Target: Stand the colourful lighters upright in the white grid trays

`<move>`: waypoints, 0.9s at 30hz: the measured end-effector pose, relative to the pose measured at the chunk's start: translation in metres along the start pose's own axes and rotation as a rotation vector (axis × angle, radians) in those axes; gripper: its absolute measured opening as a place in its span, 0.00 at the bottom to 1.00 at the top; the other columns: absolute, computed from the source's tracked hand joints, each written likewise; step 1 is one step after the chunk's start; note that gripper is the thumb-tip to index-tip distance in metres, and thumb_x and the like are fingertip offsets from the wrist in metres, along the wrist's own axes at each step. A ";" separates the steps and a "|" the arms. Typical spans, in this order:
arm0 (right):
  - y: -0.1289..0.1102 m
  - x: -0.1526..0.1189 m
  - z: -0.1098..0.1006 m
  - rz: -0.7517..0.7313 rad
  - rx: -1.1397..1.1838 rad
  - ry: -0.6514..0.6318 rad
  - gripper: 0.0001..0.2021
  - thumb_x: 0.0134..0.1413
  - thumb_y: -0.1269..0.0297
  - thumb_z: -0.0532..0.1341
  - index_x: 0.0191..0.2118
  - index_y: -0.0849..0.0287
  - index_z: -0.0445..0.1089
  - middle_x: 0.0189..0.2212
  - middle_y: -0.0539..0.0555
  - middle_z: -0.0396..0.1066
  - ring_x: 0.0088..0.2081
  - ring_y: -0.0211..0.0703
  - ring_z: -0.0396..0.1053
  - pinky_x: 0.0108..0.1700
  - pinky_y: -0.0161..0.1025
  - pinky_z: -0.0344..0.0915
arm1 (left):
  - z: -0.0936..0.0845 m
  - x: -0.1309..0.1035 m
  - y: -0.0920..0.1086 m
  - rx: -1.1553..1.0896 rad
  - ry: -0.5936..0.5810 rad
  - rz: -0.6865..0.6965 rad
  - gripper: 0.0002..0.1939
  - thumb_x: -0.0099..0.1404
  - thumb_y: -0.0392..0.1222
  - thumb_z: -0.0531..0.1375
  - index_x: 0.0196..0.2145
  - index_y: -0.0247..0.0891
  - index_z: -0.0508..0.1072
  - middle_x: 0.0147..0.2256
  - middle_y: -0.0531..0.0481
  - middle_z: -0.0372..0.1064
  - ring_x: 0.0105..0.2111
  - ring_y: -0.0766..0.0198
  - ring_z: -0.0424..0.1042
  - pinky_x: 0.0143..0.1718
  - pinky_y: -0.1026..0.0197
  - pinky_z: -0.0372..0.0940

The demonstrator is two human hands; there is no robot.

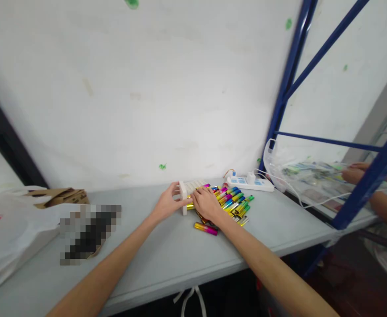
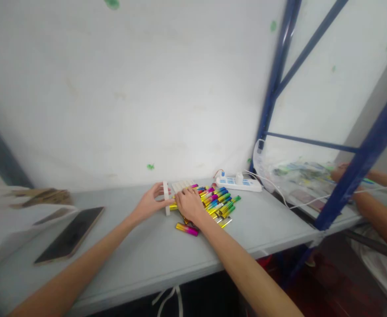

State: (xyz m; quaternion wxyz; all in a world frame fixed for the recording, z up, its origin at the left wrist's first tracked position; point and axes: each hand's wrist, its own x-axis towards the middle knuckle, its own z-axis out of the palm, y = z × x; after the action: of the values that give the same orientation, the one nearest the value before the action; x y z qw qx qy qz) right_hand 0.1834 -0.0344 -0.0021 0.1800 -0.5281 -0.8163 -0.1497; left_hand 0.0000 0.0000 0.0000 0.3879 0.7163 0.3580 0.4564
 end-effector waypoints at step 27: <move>0.012 0.004 0.008 0.009 0.186 0.031 0.16 0.72 0.62 0.48 0.48 0.62 0.72 0.46 0.61 0.75 0.50 0.47 0.70 0.54 0.40 0.61 | -0.051 0.015 -0.031 0.428 0.295 -0.054 0.39 0.59 0.57 0.62 0.64 0.41 0.57 0.42 0.48 0.75 0.42 0.54 0.76 0.48 0.51 0.69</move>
State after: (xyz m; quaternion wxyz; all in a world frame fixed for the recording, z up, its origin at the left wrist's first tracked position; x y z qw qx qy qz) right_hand 0.1917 -0.0230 -0.0065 0.2417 -0.5105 -0.8213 -0.0805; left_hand -0.0474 0.0385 -0.0075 0.1830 0.6979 0.5182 0.4593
